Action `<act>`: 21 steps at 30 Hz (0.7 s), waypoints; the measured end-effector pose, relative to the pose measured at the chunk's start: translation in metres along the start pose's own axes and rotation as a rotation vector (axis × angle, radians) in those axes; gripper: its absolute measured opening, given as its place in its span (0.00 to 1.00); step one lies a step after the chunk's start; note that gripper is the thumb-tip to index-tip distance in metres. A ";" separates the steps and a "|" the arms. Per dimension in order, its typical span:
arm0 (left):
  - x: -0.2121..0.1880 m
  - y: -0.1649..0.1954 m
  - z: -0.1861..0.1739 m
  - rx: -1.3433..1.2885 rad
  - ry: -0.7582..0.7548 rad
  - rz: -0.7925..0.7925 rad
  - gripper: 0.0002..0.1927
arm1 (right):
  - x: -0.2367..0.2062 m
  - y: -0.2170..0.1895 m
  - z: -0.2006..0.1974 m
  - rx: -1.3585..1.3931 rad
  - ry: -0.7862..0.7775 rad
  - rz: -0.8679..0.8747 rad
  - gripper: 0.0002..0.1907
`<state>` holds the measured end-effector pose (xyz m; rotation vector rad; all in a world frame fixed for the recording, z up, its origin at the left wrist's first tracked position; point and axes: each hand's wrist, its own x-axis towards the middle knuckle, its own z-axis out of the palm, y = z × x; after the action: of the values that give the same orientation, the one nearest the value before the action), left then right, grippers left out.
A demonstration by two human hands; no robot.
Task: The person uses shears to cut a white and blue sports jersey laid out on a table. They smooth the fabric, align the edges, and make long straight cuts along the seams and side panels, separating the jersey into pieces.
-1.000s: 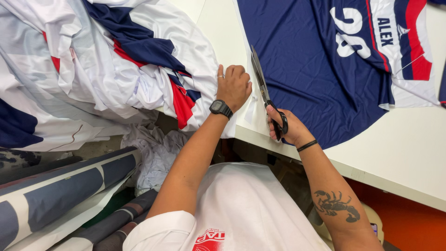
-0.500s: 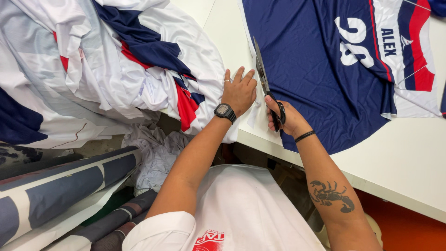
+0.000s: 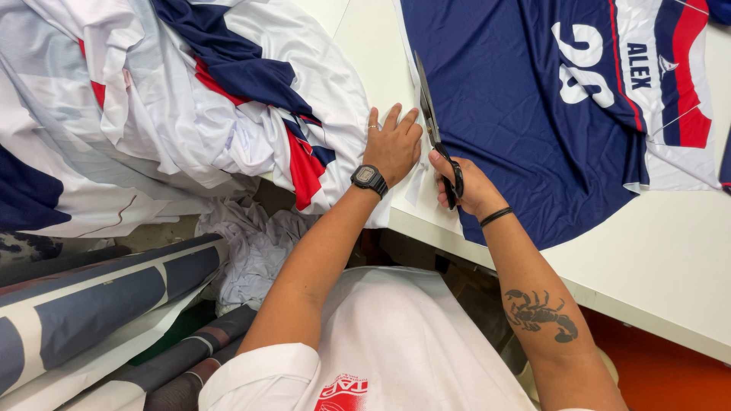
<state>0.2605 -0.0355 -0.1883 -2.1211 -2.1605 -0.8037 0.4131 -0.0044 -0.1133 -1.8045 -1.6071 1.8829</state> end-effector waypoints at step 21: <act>0.001 0.002 -0.006 0.009 0.006 -0.019 0.09 | -0.002 -0.001 -0.004 0.027 -0.022 -0.028 0.28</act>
<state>0.2607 -0.0370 -0.1821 -2.0947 -2.1800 -0.7988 0.4166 -0.0027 -0.1104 -1.7479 -1.5968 1.9098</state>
